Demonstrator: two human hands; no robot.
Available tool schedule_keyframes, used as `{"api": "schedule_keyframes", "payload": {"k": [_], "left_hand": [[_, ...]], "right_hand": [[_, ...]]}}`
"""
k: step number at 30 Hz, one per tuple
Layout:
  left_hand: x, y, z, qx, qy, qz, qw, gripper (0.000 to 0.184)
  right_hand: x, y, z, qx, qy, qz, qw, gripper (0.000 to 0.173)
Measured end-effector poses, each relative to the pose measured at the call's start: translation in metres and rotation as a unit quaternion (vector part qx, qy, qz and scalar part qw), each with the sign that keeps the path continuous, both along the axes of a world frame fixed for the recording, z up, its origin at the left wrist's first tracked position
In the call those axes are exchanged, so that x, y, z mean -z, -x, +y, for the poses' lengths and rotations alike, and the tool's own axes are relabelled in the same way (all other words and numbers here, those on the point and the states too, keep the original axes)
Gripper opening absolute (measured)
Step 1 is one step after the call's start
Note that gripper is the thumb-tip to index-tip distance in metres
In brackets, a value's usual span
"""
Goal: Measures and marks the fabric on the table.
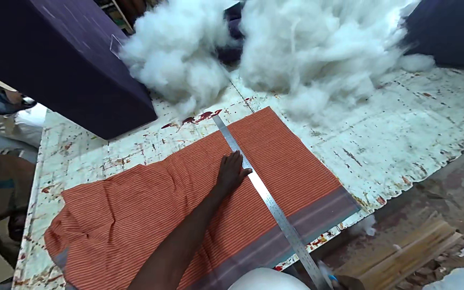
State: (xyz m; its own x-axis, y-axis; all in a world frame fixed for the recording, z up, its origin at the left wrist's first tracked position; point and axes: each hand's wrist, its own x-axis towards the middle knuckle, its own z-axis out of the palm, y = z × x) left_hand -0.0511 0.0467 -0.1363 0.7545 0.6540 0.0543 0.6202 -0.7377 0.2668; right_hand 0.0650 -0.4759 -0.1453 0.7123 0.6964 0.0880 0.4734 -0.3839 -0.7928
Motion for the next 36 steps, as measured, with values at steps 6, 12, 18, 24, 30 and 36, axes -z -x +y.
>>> {"api": "schedule_keyframes", "payload": {"k": [6,12,18,24,30,36], "left_hand": [[-0.045,-0.027,-0.009,-0.001,0.052,0.210,0.976,0.132],[-0.055,-0.040,-0.016,-0.035,0.099,0.250,0.962,0.134],[-0.048,-0.037,-0.015,-0.032,0.100,0.234,0.967,0.134],[-0.042,-0.033,-0.015,-0.039,0.112,0.188,0.975,0.136],[-0.032,-0.026,-0.015,-0.040,0.107,0.154,0.981,0.134],[-0.037,-0.015,-0.019,-0.030,0.113,0.095,0.989,0.127]], "right_hand": [[-0.035,-0.028,0.152,-0.138,-0.079,-0.053,0.986,0.028],[-0.041,-0.036,0.293,-0.198,0.002,-0.098,0.975,0.018],[-0.030,-0.039,0.317,-0.188,0.045,-0.102,0.976,0.017],[-0.027,-0.036,0.333,-0.205,0.049,-0.145,0.967,0.015],[-0.022,-0.043,0.405,-0.231,0.014,-0.143,0.962,0.016],[-0.026,-0.047,0.487,-0.248,0.004,-0.132,0.960,0.015]]}}
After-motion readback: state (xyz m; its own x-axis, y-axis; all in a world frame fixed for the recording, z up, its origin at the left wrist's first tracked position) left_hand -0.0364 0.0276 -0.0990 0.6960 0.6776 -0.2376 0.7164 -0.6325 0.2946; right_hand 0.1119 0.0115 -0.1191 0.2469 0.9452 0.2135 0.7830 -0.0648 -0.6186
